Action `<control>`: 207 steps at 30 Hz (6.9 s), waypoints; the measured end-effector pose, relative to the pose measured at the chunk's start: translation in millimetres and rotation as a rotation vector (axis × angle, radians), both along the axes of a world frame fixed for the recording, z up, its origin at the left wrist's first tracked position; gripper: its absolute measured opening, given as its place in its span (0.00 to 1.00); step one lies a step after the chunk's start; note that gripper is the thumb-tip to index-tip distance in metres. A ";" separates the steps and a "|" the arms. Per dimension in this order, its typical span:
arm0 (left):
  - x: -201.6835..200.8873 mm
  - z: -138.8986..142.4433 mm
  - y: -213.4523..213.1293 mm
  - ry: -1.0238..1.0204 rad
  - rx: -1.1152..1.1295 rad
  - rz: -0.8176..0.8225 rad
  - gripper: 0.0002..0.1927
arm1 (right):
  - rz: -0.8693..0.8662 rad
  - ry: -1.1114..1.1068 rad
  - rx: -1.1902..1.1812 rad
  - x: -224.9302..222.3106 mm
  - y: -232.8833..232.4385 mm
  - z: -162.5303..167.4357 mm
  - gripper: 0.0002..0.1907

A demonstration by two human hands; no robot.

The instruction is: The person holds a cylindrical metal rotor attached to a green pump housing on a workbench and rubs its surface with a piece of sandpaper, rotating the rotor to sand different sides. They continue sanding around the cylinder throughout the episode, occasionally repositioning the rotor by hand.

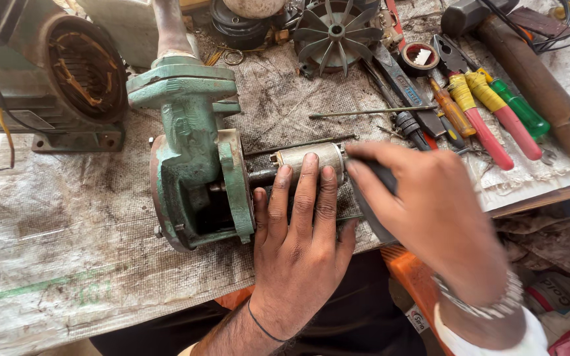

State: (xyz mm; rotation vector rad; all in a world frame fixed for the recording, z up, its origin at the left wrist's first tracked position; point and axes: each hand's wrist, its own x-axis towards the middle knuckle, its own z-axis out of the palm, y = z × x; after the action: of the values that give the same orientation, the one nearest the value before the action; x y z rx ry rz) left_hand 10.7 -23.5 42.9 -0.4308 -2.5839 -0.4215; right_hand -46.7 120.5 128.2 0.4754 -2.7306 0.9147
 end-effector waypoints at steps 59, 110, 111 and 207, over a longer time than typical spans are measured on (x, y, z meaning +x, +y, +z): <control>-1.9 0.3 3.7 0.032 -0.039 0.048 0.37 | -0.077 0.005 -0.076 -5.5 5.8 -20.9 0.13; 4.3 12.6 1.1 0.084 0.049 -0.020 0.30 | -0.108 -0.011 -0.034 6.6 4.2 -11.6 0.13; 5.0 13.5 1.4 0.084 0.055 -0.019 0.30 | -0.117 -0.044 -0.015 7.2 4.7 -11.2 0.13; 14.5 19.5 -8.9 0.068 0.156 -0.070 0.33 | -0.213 -0.026 -0.025 13.5 -9.6 -8.8 0.14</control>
State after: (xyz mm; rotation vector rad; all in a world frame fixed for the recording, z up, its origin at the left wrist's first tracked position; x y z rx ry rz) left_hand 25.2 -32.4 62.4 -0.4730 -2.4547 -0.6180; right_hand -33.2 110.9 119.4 0.1641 -2.7222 0.9035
